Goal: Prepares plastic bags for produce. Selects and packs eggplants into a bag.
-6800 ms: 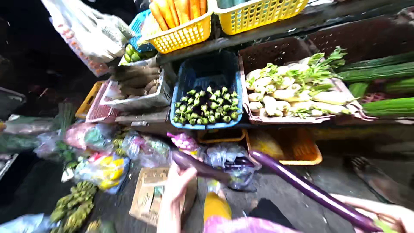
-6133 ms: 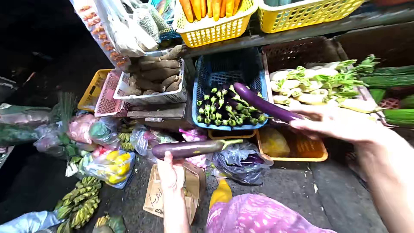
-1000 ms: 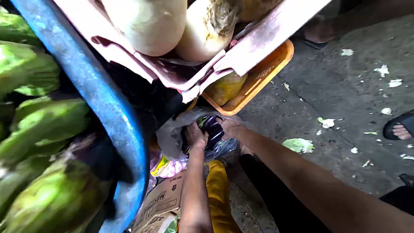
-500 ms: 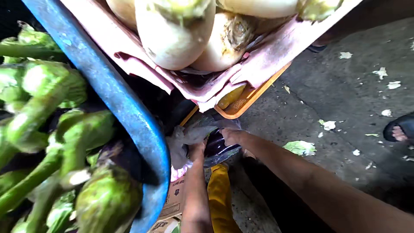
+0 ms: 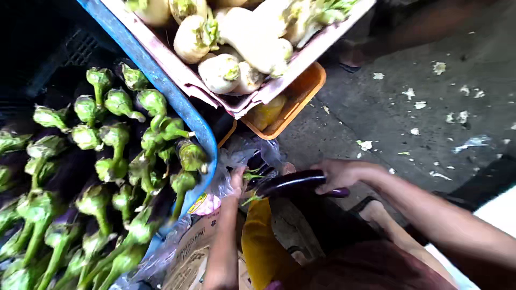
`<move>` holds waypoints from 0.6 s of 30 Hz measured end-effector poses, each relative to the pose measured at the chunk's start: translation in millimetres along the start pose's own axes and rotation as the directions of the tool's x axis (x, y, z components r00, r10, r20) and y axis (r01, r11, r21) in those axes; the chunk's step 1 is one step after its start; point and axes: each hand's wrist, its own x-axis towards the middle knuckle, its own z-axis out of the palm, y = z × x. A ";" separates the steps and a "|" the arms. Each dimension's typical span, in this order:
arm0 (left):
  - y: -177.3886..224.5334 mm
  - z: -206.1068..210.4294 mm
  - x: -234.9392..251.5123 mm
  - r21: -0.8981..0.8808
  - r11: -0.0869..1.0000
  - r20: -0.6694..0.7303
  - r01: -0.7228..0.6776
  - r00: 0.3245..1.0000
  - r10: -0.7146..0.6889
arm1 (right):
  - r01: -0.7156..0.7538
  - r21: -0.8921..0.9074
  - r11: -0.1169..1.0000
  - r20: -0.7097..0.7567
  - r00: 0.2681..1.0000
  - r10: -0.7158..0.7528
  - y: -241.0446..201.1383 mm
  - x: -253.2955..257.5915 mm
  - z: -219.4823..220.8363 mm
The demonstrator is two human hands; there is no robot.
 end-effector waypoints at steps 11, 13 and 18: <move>158.7 -86.5 -240.3 -0.524 0.536 -0.600 -0.661 0.734 0.318 | 0.692 0.544 0.474 -0.270 0.680 -0.682 -7.9 -185.9 -12.3; 181.1 -103.8 -257.9 -0.572 0.386 -0.603 -0.724 0.690 0.401 | 0.706 0.582 0.403 -0.220 0.614 -0.758 -49.5 -177.9 -0.5; 186.5 -146.7 -273.5 -0.540 0.026 -0.719 -0.841 0.477 0.505 | 0.711 0.558 0.428 -0.118 0.579 -0.807 -149.3 -162.2 14.1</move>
